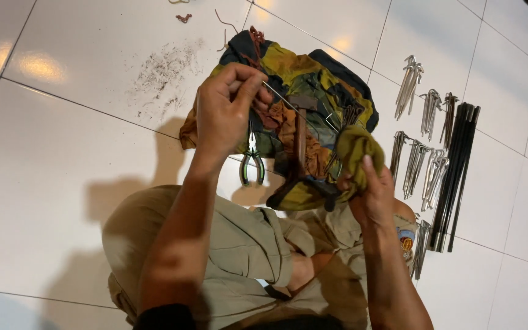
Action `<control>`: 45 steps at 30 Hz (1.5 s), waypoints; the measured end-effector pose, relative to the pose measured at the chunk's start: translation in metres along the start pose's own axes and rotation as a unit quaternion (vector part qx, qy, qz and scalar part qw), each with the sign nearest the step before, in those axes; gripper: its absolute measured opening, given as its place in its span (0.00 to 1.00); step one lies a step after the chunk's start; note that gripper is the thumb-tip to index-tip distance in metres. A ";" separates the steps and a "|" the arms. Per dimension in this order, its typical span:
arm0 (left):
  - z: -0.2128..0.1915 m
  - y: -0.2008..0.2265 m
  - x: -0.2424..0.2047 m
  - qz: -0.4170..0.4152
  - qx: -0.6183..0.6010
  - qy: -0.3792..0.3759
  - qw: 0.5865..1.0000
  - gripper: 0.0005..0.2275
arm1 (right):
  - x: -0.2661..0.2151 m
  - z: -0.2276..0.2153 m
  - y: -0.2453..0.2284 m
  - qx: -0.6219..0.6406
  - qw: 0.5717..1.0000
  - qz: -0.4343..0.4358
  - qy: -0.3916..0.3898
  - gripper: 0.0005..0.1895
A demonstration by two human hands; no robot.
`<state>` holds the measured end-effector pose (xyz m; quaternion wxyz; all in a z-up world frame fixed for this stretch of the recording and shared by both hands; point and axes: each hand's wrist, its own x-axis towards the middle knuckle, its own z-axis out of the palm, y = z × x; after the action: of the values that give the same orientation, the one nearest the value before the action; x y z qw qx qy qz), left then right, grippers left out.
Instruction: Repairing or modifying a camouflage bag and metal stakes using a hammer and pliers
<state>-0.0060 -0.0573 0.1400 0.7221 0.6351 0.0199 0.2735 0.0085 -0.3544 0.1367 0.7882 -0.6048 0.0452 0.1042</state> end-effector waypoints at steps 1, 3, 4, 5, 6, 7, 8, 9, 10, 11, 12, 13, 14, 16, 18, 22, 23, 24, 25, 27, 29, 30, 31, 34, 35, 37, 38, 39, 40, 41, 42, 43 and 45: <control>0.006 -0.003 -0.002 0.001 -0.001 0.004 1.000 0.06 | 0.002 0.001 -0.013 -0.002 1.000 0.000 -0.003 0.10; 0.020 -0.011 -0.009 -0.006 -0.030 -0.019 0.999 0.05 | 0.003 0.001 -0.037 0.001 0.995 -0.064 -0.075 0.24; 0.026 -0.007 -0.011 -0.008 -0.031 -0.017 0.999 0.05 | 0.002 0.011 -0.048 -0.001 0.995 -0.062 -0.075 0.24; 0.036 -0.003 -0.012 -0.028 -0.004 -0.076 0.997 0.05 | -0.002 0.019 -0.059 0.050 0.994 -0.050 -0.081 0.36; 0.045 0.002 -0.013 -0.048 0.023 -0.134 0.990 0.04 | -0.004 0.027 -0.071 0.101 0.990 -0.038 -0.087 0.50; 0.057 0.002 -0.017 -0.048 0.020 -0.137 0.989 0.04 | 0.002 0.026 -0.062 0.100 0.991 -0.040 -0.083 0.50; 0.068 0.002 -0.020 -0.002 -0.019 -0.111 0.994 0.03 | 0.009 0.025 -0.053 -0.172 0.966 -0.125 -0.148 0.34; 0.076 0.003 -0.023 0.045 -0.056 -0.084 0.994 0.03 | 0.017 0.026 -0.043 -0.427 0.859 -0.200 -0.200 0.18; 0.076 0.001 -0.024 0.047 -0.057 -0.086 0.994 0.03 | 0.017 0.033 -0.036 -0.427 0.859 -0.201 -0.198 0.18; 0.075 -0.001 -0.025 0.053 -0.034 -0.082 0.995 0.03 | 0.018 0.040 -0.029 -0.448 0.847 -0.197 -0.205 0.09; 0.073 -0.003 -0.027 0.059 -0.012 -0.079 0.995 0.04 | 0.018 0.048 -0.021 -0.469 0.835 -0.193 -0.212 0.19; 0.068 -0.005 -0.025 0.058 -0.008 -0.074 0.996 0.04 | 0.017 0.042 -0.014 -0.467 0.835 -0.192 -0.217 0.19; 0.063 -0.008 -0.024 0.053 -0.019 -0.045 0.997 0.04 | 0.017 0.035 -0.006 -0.483 0.830 -0.187 -0.208 0.20; 0.058 -0.011 -0.023 0.045 -0.031 -0.020 0.998 0.05 | 0.008 0.024 0.006 -0.498 0.826 -0.179 -0.196 0.22; 0.064 -0.016 -0.023 0.048 -0.018 -0.018 0.999 0.04 | 0.001 0.011 0.014 -0.448 0.865 -0.150 -0.171 0.23; 0.084 -0.022 -0.038 -0.001 -0.079 -0.037 0.996 0.05 | -0.007 0.016 0.015 -0.289 0.942 -0.072 -0.154 0.25; 0.086 -0.023 -0.042 -0.048 -0.101 -0.064 0.992 0.05 | -0.002 0.007 0.020 -0.276 0.946 -0.061 -0.159 0.26; 0.088 -0.024 -0.047 -0.095 -0.121 -0.090 0.984 0.10 | 0.002 -0.003 0.026 -0.263 0.949 -0.050 -0.165 0.27; 0.091 -0.023 -0.050 -0.095 -0.120 -0.093 0.984 0.10 | -0.002 0.008 0.020 -0.261 0.950 -0.050 -0.163 0.27; 0.099 -0.023 -0.054 -0.081 -0.135 -0.148 0.976 0.08 | -0.007 0.028 0.006 -0.166 0.978 -0.022 -0.125 0.24; 0.102 -0.026 -0.051 -0.081 -0.108 -0.128 0.982 0.08 | -0.012 0.047 -0.002 -0.054 0.996 0.016 -0.070 0.18; 0.103 -0.028 -0.051 -0.083 -0.082 -0.104 0.988 0.09 | -0.015 0.056 -0.006 0.059 0.997 0.055 -0.015 0.13; 0.104 -0.032 -0.053 -0.083 -0.082 -0.107 0.987 0.09 | -0.014 0.047 0.000 0.060 0.997 0.054 -0.014 0.13; 0.104 -0.041 -0.055 -0.061 -0.065 -0.084 0.993 0.08 | -0.008 0.015 0.027 0.026 0.998 0.024 -0.049 0.08; 0.105 -0.042 -0.057 -0.059 -0.059 -0.080 0.993 0.08 | -0.006 -0.002 0.039 -0.059 0.995 0.018 -0.073 0.08; 0.105 -0.045 -0.059 -0.057 -0.054 -0.076 0.994 0.07 | 0.000 -0.024 0.054 -0.144 0.985 0.011 -0.096 0.10; 0.104 -0.047 -0.060 -0.051 -0.049 -0.073 0.995 0.08 | 0.003 -0.030 0.055 -0.231 0.968 -0.013 -0.102 0.14; 0.103 -0.048 -0.060 -0.044 -0.044 -0.071 0.996 0.08 | 0.007 -0.036 0.057 -0.314 0.942 -0.038 -0.108 0.19; 0.102 -0.043 -0.057 -0.042 -0.043 -0.071 0.996 0.08 | 0.003 -0.022 0.048 -0.314 0.943 -0.039 -0.108 0.19; 0.101 -0.037 -0.054 -0.049 -0.062 -0.050 0.996 0.10 | -0.002 -0.009 0.039 -0.311 0.945 -0.040 -0.091 0.22; 0.100 -0.031 -0.052 -0.056 -0.081 -0.028 0.995 0.11 | -0.006 0.004 0.030 -0.309 0.947 -0.041 -0.075 0.25; 0.095 -0.031 -0.049 -0.055 -0.080 -0.028 0.995 0.11 | -0.006 -0.004 0.032 -0.308 0.947 -0.042 -0.075 0.25; 0.084 -0.032 -0.045 -0.005 -0.022 -0.066 0.998 0.10 | -0.005 -0.019 0.038 -0.180 0.978 -0.018 0.106 0.20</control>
<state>-0.0006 -0.1534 0.1119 0.7371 0.6355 -0.0312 0.2277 -0.0041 -0.3640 0.0969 0.6592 -0.7448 0.0982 0.0321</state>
